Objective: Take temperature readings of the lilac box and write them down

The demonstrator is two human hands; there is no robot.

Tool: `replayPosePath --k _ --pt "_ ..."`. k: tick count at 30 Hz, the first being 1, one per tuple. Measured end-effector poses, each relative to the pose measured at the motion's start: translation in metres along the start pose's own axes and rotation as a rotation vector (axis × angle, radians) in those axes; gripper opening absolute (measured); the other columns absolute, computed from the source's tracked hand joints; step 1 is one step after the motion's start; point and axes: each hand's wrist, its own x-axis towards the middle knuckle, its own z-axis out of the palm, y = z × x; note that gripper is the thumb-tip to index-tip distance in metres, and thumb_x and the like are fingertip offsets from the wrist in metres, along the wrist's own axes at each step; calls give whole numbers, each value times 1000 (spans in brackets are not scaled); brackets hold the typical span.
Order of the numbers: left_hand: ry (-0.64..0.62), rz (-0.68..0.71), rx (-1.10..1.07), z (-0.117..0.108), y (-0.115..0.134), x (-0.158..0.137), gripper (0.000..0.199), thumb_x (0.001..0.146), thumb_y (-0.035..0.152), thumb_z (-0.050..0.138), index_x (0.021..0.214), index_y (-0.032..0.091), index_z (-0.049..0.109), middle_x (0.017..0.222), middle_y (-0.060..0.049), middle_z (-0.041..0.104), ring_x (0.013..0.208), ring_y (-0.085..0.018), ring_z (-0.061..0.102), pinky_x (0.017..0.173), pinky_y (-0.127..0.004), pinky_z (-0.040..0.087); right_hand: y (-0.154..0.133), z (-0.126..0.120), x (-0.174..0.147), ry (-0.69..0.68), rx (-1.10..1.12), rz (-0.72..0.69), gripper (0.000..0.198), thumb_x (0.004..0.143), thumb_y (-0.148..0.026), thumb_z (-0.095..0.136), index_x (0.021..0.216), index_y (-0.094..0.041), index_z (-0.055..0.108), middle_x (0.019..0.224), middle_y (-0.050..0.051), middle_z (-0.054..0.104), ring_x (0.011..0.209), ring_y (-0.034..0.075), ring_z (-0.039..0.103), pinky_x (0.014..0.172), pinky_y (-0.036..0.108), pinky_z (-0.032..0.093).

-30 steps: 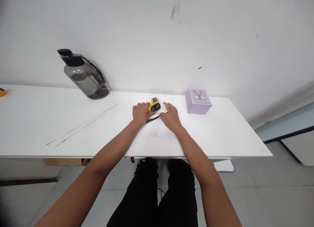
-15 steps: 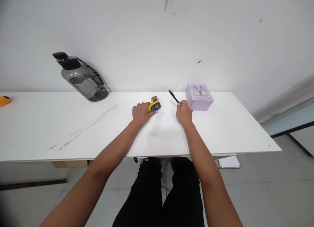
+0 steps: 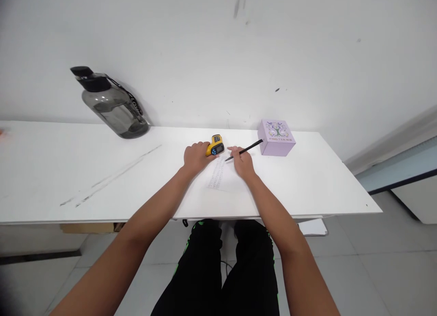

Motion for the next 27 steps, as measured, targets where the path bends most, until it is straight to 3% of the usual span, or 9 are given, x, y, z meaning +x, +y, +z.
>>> replayPosePath --k 3,5,9,13,17,27 --pt "4 45 -11 2 -2 1 50 86 62 57 121 25 58 114 -9 66 106 -29 59 84 -39 37 3 -1 2 -62 1 155 58 90 -63 44 90 -16 77 57 2 59 63 18 59 70 33 47" --pt "6 45 -10 2 -3 2 50 86 61 58 120 24 58 113 -9 66 105 -29 60 84 -39 37 1 -2 3 -70 34 177 49 87 -59 53 91 -16 76 63 2 65 58 15 58 67 31 47" --pt "25 50 -12 3 -2 1 49 86 60 58 119 23 58 112 -9 67 105 -29 60 84 -38 37 -2 -3 5 -73 87 236 29 78 -40 64 97 -19 73 90 4 75 62 14 63 73 31 50" --pt "17 55 -15 1 -2 0 49 87 60 58 119 23 58 111 -9 68 105 -29 60 84 -38 36 0 -1 6 -40 4 189 16 75 -35 62 80 -20 68 78 2 71 71 17 63 73 32 49" --pt "20 62 -30 0 -1 0 48 87 59 58 118 23 58 111 -10 67 106 -29 59 83 -38 35 3 1 5 -78 -122 144 20 78 -39 57 73 -22 64 73 -1 66 72 17 58 70 31 45" --pt "27 59 -45 2 -2 1 45 87 58 60 116 23 58 111 -9 67 107 -29 59 83 -38 35 3 3 6 -121 -132 144 28 82 -45 54 65 -22 61 61 -2 59 63 16 52 63 29 40"
